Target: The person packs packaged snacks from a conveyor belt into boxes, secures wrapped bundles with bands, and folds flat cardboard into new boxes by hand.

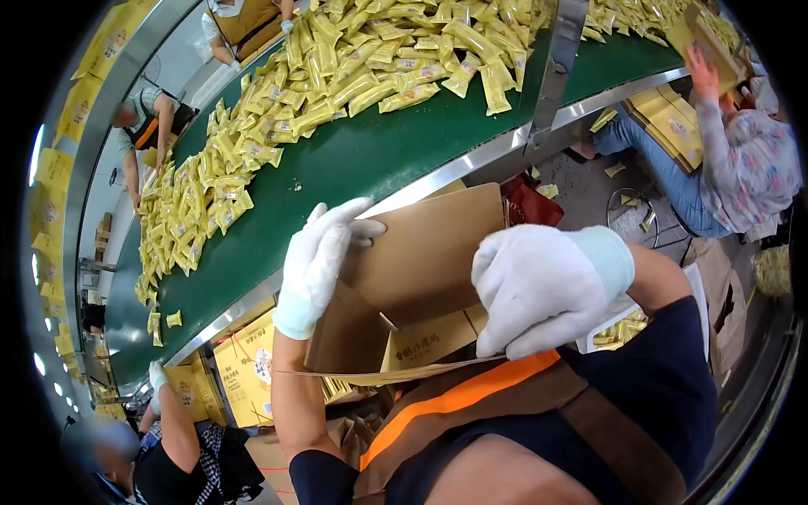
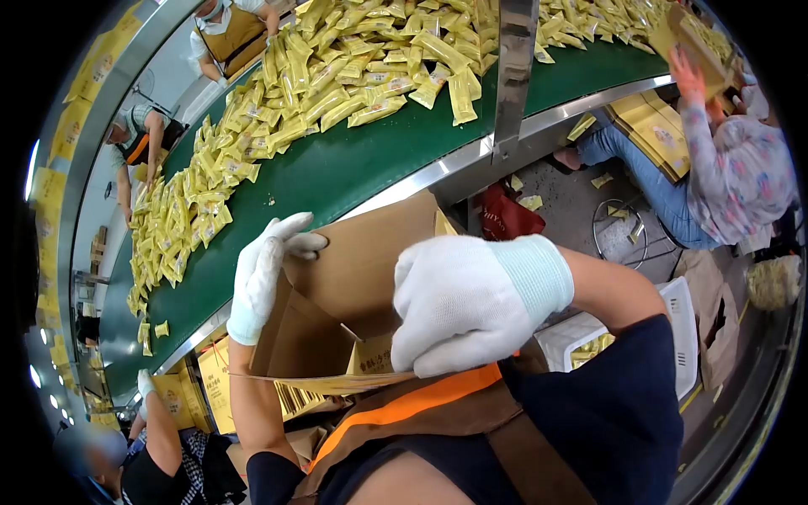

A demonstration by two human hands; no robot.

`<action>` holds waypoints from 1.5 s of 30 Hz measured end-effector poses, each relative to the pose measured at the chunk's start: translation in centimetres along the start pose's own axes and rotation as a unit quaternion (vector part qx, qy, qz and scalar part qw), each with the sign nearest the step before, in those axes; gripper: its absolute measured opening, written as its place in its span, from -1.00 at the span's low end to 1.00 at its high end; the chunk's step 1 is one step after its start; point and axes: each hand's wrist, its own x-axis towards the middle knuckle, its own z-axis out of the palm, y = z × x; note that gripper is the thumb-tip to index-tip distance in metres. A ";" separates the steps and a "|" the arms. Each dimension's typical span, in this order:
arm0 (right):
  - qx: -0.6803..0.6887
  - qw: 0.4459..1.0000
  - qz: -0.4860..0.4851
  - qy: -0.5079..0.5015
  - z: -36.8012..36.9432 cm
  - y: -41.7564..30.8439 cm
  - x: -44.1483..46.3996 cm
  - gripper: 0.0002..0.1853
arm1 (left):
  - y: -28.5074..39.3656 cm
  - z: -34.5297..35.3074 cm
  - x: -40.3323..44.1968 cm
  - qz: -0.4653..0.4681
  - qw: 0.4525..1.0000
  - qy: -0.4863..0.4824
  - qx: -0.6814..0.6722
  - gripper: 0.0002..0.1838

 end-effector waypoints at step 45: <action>0.364 0.820 0.279 0.344 8.3 2.3 -0.1 -0.27 | -1.7 5.1 -12.6 0.030 0.906 0.405 -0.122 -0.47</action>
